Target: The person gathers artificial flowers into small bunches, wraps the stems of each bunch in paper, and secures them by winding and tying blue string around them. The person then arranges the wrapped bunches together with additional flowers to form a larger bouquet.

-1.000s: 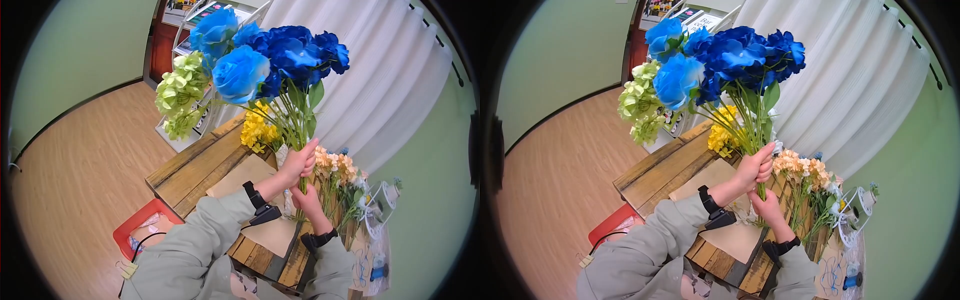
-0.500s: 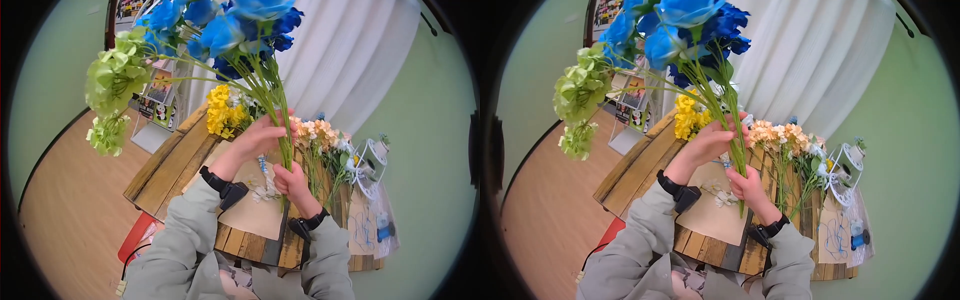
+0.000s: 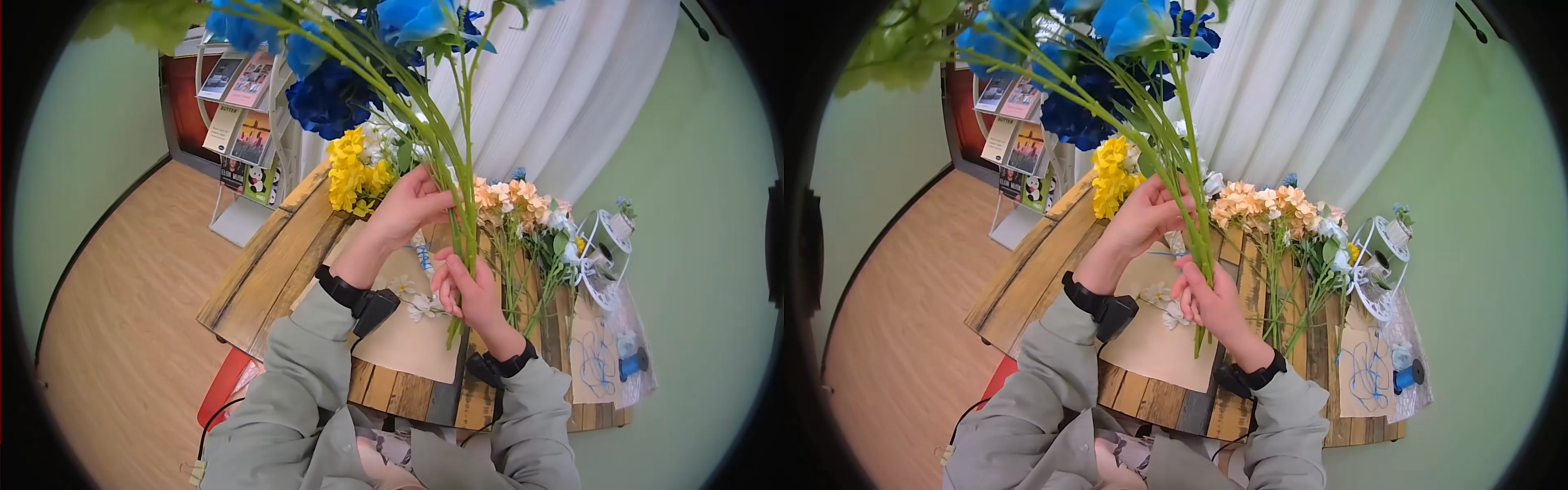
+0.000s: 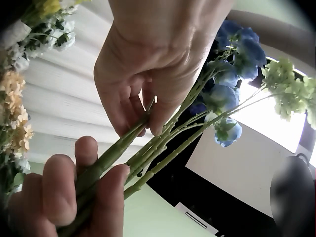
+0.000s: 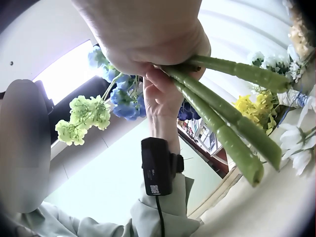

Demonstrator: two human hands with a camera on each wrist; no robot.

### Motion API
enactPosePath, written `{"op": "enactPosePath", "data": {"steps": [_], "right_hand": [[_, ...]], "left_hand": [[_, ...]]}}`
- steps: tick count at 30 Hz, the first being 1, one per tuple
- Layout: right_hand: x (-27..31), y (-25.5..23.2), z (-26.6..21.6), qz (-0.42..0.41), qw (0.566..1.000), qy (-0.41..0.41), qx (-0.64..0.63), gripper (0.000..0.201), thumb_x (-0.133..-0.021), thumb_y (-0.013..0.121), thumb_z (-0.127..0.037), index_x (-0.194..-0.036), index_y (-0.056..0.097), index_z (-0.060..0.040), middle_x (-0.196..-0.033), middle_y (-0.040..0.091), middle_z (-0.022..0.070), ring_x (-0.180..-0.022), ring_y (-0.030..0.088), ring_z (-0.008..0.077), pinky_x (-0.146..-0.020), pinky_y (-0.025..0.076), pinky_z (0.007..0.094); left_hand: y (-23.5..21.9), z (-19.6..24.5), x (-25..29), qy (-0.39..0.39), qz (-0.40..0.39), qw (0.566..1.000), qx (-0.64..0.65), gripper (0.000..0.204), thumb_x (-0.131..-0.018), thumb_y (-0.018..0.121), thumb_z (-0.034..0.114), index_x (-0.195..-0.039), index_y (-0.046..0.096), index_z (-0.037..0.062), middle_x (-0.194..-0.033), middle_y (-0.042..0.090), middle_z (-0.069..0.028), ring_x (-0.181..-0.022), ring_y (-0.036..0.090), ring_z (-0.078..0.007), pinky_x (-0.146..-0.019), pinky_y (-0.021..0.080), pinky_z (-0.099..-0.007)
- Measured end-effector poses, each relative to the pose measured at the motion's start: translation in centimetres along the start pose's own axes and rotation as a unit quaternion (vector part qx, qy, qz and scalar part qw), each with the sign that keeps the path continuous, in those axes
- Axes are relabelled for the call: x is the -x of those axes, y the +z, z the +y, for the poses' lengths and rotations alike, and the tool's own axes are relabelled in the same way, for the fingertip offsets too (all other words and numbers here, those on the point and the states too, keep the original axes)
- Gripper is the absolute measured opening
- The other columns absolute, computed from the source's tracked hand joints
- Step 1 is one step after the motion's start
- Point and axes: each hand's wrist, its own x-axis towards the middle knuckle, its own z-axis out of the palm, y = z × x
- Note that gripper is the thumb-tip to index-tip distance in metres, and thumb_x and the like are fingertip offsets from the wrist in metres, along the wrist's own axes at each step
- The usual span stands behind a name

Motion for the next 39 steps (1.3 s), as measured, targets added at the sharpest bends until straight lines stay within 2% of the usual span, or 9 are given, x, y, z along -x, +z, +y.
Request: {"op": "enactPosePath", "data": {"steps": [5,7,11,17,21,26,30,35,39], "right_hand": [[-0.5,0.0,0.8,0.077,0.988,-0.11,0.08,0.033,-0.099,0.044,-0.024,-0.119,0.046,0.0023,-0.094,0.063,0.0145,-0.062,0.061,0.0136,-0.045,0.044,0.0209],[-1.2,0.0,0.8,0.117,0.958,-0.231,0.121,0.035,-0.098,0.046,-0.022,-0.121,0.048,0.003,-0.104,0.063,0.0153,-0.082,0.063,0.0161,-0.065,0.051,0.026],[-1.0,-2.2,-1.8,0.125,0.936,-0.223,0.241,0.03,-0.096,0.048,-0.018,-0.115,0.055,0.004,-0.106,0.063,0.0099,-0.099,0.061,0.0177,-0.085,0.047,0.0301],[-1.4,-2.8,-7.9,0.116,0.981,-0.147,0.056,0.024,-0.097,0.048,-0.02,-0.101,0.056,0.0026,-0.1,0.064,0.0134,-0.096,0.064,0.0221,-0.082,0.052,0.0319],[-1.7,-4.3,-10.2,0.117,0.976,-0.14,0.123,0.022,-0.096,0.049,-0.02,-0.096,0.055,0.0011,-0.099,0.065,0.0199,-0.086,0.067,0.0254,-0.077,0.053,0.0312],[-3.9,-5.9,-9.0,0.148,0.98,-0.094,0.091,0.024,-0.096,0.048,-0.021,-0.098,0.054,0.0022,-0.097,0.065,0.0191,-0.087,0.067,0.0249,-0.074,0.055,0.0313],[-5.2,-6.5,-6.3,0.135,0.979,-0.086,0.126,0.027,-0.097,0.047,-0.021,-0.103,0.051,0.0042,-0.094,0.065,0.0189,-0.088,0.067,0.0248,-0.071,0.057,0.0307],[-4.1,-5.2,-3.3,0.066,0.987,-0.02,0.144,0.019,-0.096,0.049,-0.023,-0.097,0.051,-0.0046,-0.07,0.059,0.007,-0.052,0.056,0.0116,-0.042,0.041,0.0215],[-4.4,-5.2,-0.7,0.11,0.988,-0.008,0.11,0.016,-0.095,0.052,-0.023,-0.096,0.052,-0.0076,-0.061,0.051,-0.0009,-0.042,0.043,0.0058,-0.037,0.029,0.0183]], "left_hand": [[0.6,-0.2,-0.1,-0.014,0.073,0.996,-0.056,0.023,-0.085,0.065,0.012,-0.103,0.05,0.0081,-0.094,0.059,-0.0019,-0.08,0.062,-0.0137,-0.069,0.051,-0.0284],[0.6,0.0,-0.2,-0.016,0.079,0.997,-0.019,0.021,-0.086,0.064,0.011,-0.101,0.051,0.0093,-0.091,0.059,-0.0006,-0.081,0.063,-0.0153,-0.07,0.053,-0.0285],[-2.0,-2.4,-1.6,-0.016,0.154,0.988,0.029,0.018,-0.087,0.061,0.01,-0.101,0.05,0.0056,-0.094,0.062,-0.005,-0.087,0.065,-0.02,-0.069,0.056,-0.0292],[-4.9,-4.9,-2.6,-0.031,0.173,0.963,0.205,0.014,-0.087,0.063,0.01,-0.094,0.052,0.0046,-0.093,0.06,-0.0103,-0.093,0.063,-0.0234,-0.084,0.057,-0.0343],[-4.2,-4.3,-2.4,0.005,0.175,0.963,0.205,0.011,-0.088,0.062,0.007,-0.091,0.051,0.0066,-0.092,0.061,-0.011,-0.094,0.064,-0.0245,-0.082,0.057,-0.0344],[-0.7,-4.6,-1.9,0.164,0.123,0.963,0.176,0.011,-0.09,0.06,0.01,-0.094,0.049,0.0095,-0.089,0.062,-0.0083,-0.091,0.065,-0.024,-0.079,0.056,-0.0332],[2.0,-5.1,-1.0,0.151,0.105,0.972,0.143,0.024,-0.092,0.057,0.011,-0.111,0.042,0.0088,-0.095,0.059,-0.0064,-0.092,0.064,-0.0222,-0.08,0.052,-0.031],[0.5,-5.2,-1.7,0.102,0.067,0.992,0.03,0.071,-0.093,0.056,0.021,-0.142,0.011,-0.0037,-0.125,0.048,-0.0141,-0.116,0.048,-0.0203,-0.102,0.038,-0.0358],[-0.1,-4.5,-1.8,0.021,0.028,0.998,0.061,0.083,-0.089,0.061,0.019,-0.142,0.003,-0.0071,-0.119,0.052,-0.0086,-0.103,0.051,-0.0147,-0.094,0.039,-0.0305]]}}
